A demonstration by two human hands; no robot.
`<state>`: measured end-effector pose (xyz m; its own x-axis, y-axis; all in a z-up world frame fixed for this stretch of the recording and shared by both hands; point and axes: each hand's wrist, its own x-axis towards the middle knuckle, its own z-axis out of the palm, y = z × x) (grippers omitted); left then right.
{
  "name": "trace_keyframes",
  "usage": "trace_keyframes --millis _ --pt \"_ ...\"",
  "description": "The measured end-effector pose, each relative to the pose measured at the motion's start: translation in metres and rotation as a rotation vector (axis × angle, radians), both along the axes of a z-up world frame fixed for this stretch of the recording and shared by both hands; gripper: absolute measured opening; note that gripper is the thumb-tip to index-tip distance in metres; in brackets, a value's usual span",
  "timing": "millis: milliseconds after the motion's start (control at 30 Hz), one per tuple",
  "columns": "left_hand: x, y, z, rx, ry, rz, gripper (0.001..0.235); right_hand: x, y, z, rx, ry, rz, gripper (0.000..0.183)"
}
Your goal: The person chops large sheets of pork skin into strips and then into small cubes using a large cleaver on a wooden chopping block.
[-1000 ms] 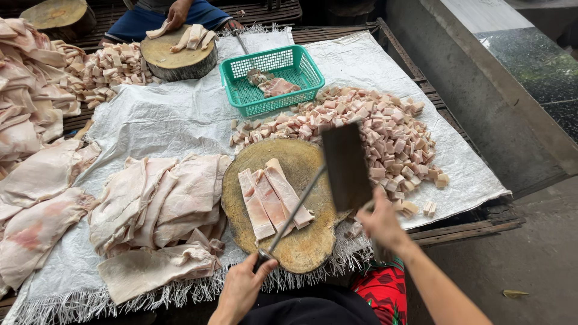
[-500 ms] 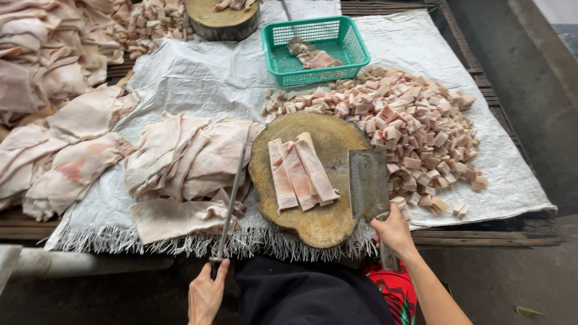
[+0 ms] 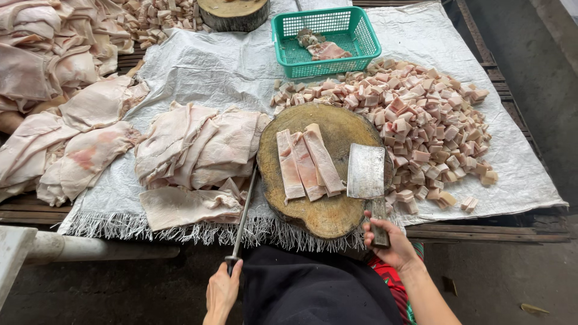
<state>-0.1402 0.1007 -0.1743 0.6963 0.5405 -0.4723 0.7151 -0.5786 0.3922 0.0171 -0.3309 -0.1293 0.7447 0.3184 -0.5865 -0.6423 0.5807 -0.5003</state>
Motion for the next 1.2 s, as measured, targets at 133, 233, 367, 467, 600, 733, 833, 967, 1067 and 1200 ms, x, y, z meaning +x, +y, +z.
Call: trace_keyframes --millis 133,233,367,467,600,733,833,967,1067,1200 --pt "0.054 -0.002 -0.01 0.0 -0.084 -0.012 0.058 -0.011 0.0 0.02 -0.246 0.003 0.01 0.031" --pt "0.104 -0.003 -0.025 0.056 -0.116 -0.065 0.058 -0.011 0.006 0.043 -0.422 0.037 -0.004 0.031" --pt "0.152 -0.003 -0.042 0.174 -0.302 -0.135 0.053 -0.011 0.011 0.067 -0.758 -0.103 0.052 0.037" --pt "0.173 -0.009 -0.025 0.266 -0.392 -0.217 0.052 -0.013 0.004 0.073 -1.164 -0.188 0.15 0.048" --pt "0.229 -0.059 0.024 0.102 -0.527 -0.357 0.049 -0.009 -0.017 0.039 -1.592 -0.426 0.252 0.053" --pt "0.279 -0.15 0.049 -0.01 -0.599 -0.591 0.048 -0.005 -0.021 -0.002 -1.532 -0.567 0.313 0.05" --pt "0.319 -0.201 0.033 0.036 -0.352 -0.736 0.046 -0.003 -0.011 0.01 -1.346 -0.277 0.341 0.051" --pt "0.351 -0.212 -0.007 0.172 -0.213 -0.729 0.056 0.003 0.0 0.048 -1.309 -0.198 0.326 0.055" --pt "0.346 -0.196 -0.014 0.206 -0.133 -0.675 0.051 0.008 0.001 0.066 -1.278 -0.173 0.292 0.053" --pt "0.336 -0.18 -0.016 0.162 -0.098 -0.589 0.057 0.008 -0.002 0.065 -1.256 -0.18 0.285 0.054"
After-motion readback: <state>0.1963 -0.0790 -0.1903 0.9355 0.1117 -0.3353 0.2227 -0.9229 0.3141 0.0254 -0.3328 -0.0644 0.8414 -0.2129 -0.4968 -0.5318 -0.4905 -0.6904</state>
